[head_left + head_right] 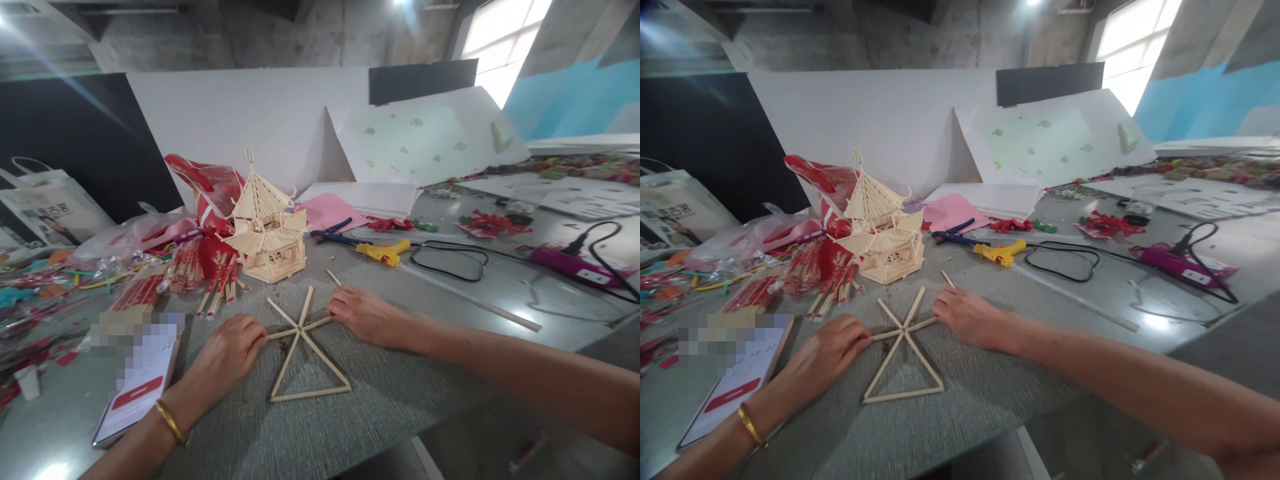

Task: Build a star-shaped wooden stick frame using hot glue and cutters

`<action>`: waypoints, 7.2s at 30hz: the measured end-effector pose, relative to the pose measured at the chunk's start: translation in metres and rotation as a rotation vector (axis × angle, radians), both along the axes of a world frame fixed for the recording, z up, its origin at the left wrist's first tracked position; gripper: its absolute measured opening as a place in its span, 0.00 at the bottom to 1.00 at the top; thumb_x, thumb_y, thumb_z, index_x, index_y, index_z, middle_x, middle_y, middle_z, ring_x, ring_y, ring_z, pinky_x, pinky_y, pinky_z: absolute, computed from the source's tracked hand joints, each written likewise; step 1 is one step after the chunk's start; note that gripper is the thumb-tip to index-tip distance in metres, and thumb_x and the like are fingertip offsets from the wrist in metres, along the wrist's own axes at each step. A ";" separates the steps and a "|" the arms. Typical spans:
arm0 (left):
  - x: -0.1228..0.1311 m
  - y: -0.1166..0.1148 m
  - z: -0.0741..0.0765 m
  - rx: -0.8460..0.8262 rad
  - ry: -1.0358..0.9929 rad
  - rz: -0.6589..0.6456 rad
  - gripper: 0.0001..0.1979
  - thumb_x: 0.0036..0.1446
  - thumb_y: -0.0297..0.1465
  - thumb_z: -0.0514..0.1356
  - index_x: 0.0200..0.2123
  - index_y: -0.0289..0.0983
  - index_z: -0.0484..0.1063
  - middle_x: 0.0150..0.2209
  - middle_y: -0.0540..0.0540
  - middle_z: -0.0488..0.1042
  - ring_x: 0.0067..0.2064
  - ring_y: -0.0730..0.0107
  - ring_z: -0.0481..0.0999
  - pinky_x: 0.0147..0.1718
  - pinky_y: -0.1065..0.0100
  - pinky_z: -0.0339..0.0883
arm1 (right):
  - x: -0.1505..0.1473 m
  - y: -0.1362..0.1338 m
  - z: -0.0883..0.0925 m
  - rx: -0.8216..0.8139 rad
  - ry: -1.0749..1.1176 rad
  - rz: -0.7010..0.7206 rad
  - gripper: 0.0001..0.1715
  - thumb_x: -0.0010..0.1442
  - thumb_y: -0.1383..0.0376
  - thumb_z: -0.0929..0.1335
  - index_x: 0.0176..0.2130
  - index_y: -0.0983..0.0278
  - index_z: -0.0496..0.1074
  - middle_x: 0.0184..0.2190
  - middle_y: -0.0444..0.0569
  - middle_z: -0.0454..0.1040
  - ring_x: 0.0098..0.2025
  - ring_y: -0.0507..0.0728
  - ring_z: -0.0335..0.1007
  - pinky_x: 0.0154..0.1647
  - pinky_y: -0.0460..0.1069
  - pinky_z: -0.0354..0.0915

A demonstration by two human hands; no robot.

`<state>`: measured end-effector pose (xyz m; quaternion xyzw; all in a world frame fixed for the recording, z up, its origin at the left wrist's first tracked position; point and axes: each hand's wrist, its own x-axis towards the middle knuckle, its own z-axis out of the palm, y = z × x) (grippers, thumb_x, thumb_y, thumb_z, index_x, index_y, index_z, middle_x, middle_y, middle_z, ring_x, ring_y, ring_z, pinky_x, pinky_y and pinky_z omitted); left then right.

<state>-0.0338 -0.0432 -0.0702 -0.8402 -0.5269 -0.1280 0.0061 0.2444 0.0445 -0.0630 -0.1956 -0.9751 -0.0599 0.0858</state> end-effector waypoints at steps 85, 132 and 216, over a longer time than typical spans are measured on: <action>-0.009 -0.022 0.006 0.002 -0.173 -0.165 0.09 0.63 0.32 0.54 0.44 0.38 0.70 0.40 0.45 0.72 0.42 0.66 0.72 0.42 0.65 0.65 | 0.015 -0.060 0.010 -0.090 0.176 0.003 0.13 0.66 0.63 0.59 0.36 0.66 0.69 0.33 0.50 0.69 0.37 0.55 0.62 0.40 0.50 0.59; -0.021 0.000 -0.004 0.008 -0.182 0.032 0.11 0.62 0.36 0.53 0.37 0.38 0.73 0.35 0.47 0.72 0.38 0.67 0.72 0.39 0.66 0.65 | -0.003 0.054 0.007 -0.173 0.251 -0.491 0.12 0.59 0.64 0.63 0.40 0.68 0.71 0.38 0.52 0.70 0.39 0.55 0.65 0.41 0.47 0.57; -0.032 0.003 -0.003 0.120 -0.163 0.111 0.13 0.63 0.37 0.50 0.36 0.37 0.72 0.36 0.46 0.74 0.40 0.63 0.73 0.42 0.63 0.65 | -0.049 0.098 0.035 -0.382 0.301 -0.379 0.16 0.54 0.63 0.69 0.41 0.70 0.71 0.34 0.51 0.73 0.34 0.52 0.66 0.33 0.44 0.56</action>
